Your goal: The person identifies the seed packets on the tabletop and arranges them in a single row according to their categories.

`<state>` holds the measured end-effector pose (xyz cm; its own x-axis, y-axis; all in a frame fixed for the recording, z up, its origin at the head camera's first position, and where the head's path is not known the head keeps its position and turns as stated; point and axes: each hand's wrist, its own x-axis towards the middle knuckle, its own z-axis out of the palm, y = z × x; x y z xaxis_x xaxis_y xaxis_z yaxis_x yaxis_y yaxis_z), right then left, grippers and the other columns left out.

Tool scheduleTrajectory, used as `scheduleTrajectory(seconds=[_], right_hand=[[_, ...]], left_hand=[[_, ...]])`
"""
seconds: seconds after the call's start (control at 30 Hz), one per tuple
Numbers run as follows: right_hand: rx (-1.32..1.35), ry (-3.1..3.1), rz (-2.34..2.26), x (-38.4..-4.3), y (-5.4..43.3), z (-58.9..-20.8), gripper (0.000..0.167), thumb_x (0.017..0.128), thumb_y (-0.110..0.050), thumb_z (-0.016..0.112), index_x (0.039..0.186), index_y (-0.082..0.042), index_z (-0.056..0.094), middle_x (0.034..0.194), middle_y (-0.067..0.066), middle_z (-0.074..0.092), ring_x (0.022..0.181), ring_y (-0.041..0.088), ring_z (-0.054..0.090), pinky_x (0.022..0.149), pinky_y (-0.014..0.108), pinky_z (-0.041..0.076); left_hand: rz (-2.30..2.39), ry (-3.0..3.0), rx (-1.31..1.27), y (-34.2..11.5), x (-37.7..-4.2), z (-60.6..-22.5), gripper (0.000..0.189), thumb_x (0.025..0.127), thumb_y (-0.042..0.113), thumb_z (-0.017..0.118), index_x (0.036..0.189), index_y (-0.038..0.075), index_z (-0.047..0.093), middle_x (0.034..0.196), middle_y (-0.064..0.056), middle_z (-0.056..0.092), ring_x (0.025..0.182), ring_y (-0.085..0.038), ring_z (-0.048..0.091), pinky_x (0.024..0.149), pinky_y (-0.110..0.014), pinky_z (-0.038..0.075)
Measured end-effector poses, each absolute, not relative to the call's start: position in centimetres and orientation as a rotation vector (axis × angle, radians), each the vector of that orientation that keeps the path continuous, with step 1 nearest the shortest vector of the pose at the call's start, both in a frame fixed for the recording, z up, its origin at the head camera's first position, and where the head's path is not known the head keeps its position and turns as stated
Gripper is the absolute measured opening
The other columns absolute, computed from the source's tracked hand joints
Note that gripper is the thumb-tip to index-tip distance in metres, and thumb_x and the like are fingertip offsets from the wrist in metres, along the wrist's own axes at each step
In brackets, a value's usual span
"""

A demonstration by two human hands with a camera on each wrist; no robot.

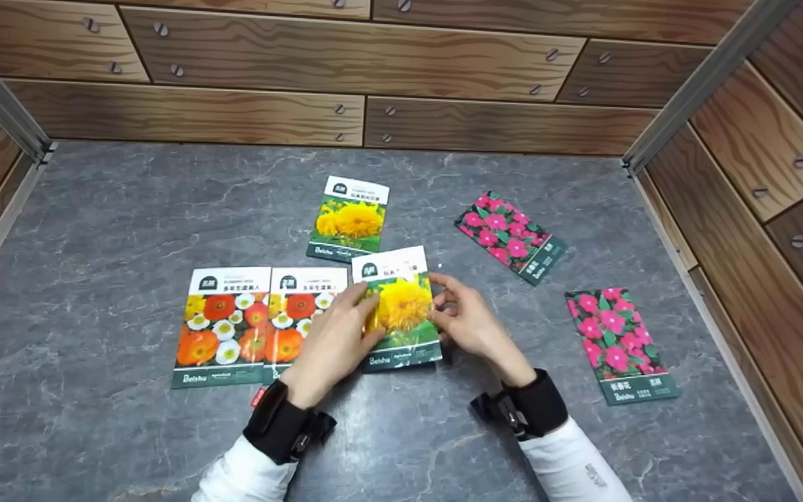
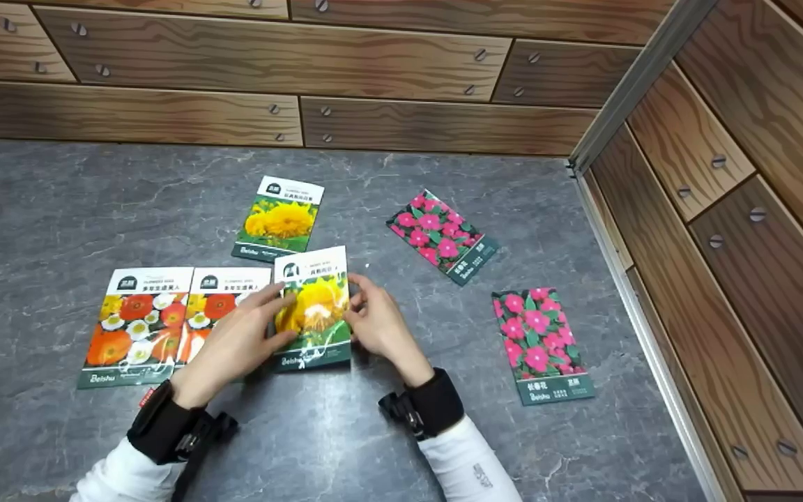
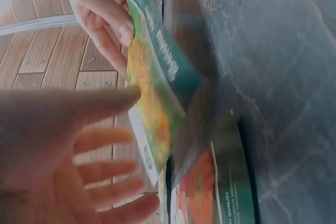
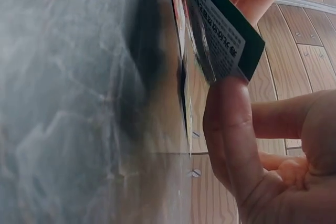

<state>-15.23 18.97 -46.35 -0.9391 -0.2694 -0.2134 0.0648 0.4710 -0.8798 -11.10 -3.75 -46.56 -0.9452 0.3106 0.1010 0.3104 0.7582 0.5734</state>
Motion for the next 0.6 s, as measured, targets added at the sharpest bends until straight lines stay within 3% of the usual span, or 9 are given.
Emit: scheduleTrajectory(seconds=[0.23,0.4,0.5,0.6], right_hand=[[-0.179,2.447,-1.320,-15.0,18.8,-46.7,0.064,0.098,0.004,0.063,0.158,0.004,0.040,0.098,0.010,0.063,0.069,0.010,0.060,0.059,0.025,0.060],[-0.348,2.645,-0.966,-14.4,18.4,-47.0,0.068,0.093,-0.013,0.076,0.152,0.005,0.048,0.095,0.008,0.069,0.073,0.012,0.058,0.068,0.026,0.054],[-0.427,2.727,-0.795,-14.0,18.2,-46.9,0.071,0.092,-0.025,0.081,0.151,0.002,0.052,0.102,0.008,0.070,0.087,0.020,0.063,0.081,0.038,0.057],[-0.469,2.763,-0.676,-13.7,18.1,-46.9,0.075,0.092,-0.030,0.082,0.154,0.000,0.050,0.120,0.014,0.066,0.108,0.030,0.064,0.099,0.049,0.057]], left_hand=[[0.848,2.840,0.639,-3.8,-11.0,-46.9,0.048,0.095,0.018,0.078,0.137,-0.001,0.066,0.153,-0.028,0.056,0.141,-0.046,0.055,0.118,-0.056,0.048],[0.780,2.826,0.624,-3.7,-10.9,-46.8,0.039,0.093,0.018,0.080,0.126,0.000,0.070,0.150,-0.028,0.059,0.139,-0.048,0.056,0.118,-0.061,0.047],[0.733,2.849,0.634,-3.7,-10.9,-46.6,0.034,0.092,0.017,0.080,0.120,-0.001,0.071,0.146,-0.027,0.061,0.134,-0.048,0.059,0.114,-0.061,0.050],[0.704,2.877,0.652,-3.7,-10.8,-46.6,0.028,0.091,0.015,0.082,0.111,0.000,0.072,0.142,-0.026,0.064,0.130,-0.047,0.061,0.111,-0.060,0.053]])
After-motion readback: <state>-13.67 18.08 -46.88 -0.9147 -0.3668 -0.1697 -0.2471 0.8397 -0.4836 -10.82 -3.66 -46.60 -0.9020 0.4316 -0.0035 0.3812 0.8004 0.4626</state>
